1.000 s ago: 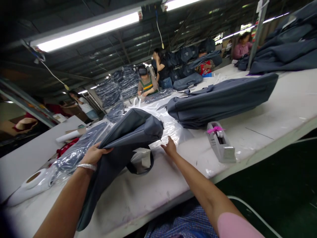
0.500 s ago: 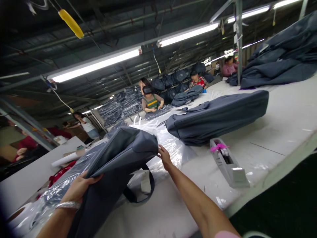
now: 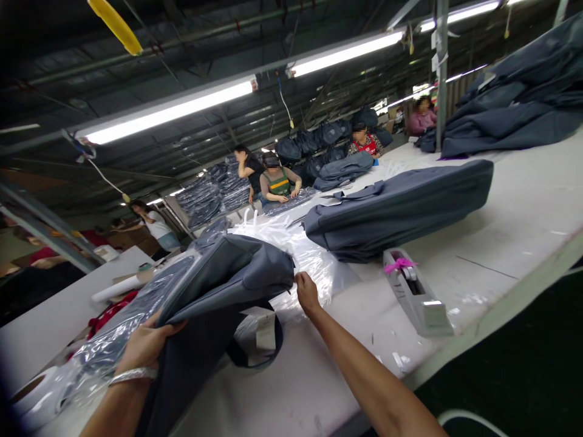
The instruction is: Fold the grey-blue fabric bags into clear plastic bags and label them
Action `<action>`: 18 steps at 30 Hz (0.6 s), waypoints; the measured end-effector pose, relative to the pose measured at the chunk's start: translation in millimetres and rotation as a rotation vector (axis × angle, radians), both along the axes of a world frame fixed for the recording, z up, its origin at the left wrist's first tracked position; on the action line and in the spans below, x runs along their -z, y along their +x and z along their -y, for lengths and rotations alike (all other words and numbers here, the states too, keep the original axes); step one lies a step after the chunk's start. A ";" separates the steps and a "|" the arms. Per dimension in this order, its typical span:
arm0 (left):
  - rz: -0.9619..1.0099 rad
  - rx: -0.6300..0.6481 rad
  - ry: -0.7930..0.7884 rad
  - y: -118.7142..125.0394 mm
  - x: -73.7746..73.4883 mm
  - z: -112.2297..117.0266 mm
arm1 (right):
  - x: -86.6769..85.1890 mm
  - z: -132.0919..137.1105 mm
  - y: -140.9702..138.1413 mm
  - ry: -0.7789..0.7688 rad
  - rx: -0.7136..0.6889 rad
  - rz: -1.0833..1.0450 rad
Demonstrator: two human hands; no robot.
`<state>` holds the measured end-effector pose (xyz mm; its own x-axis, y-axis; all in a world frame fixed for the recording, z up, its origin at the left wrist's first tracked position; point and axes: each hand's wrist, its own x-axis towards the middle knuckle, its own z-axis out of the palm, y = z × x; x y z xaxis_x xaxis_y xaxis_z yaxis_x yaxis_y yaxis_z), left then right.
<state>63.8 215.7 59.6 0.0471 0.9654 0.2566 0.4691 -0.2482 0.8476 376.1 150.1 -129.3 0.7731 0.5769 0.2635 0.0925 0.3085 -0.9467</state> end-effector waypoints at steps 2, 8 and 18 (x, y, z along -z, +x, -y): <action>0.055 -0.036 -0.023 1.7 3.1 1.5 | 1.9 15.1 -13.9 -0.018 0.021 -0.003; -0.032 -0.065 0.065 16.4 19.7 12.3 | -16.1 40.6 -67.6 0.065 -0.064 -0.023; -0.267 0.201 0.325 33.2 82.0 73.7 | -2.9 83.0 -45.6 0.183 -0.096 -0.480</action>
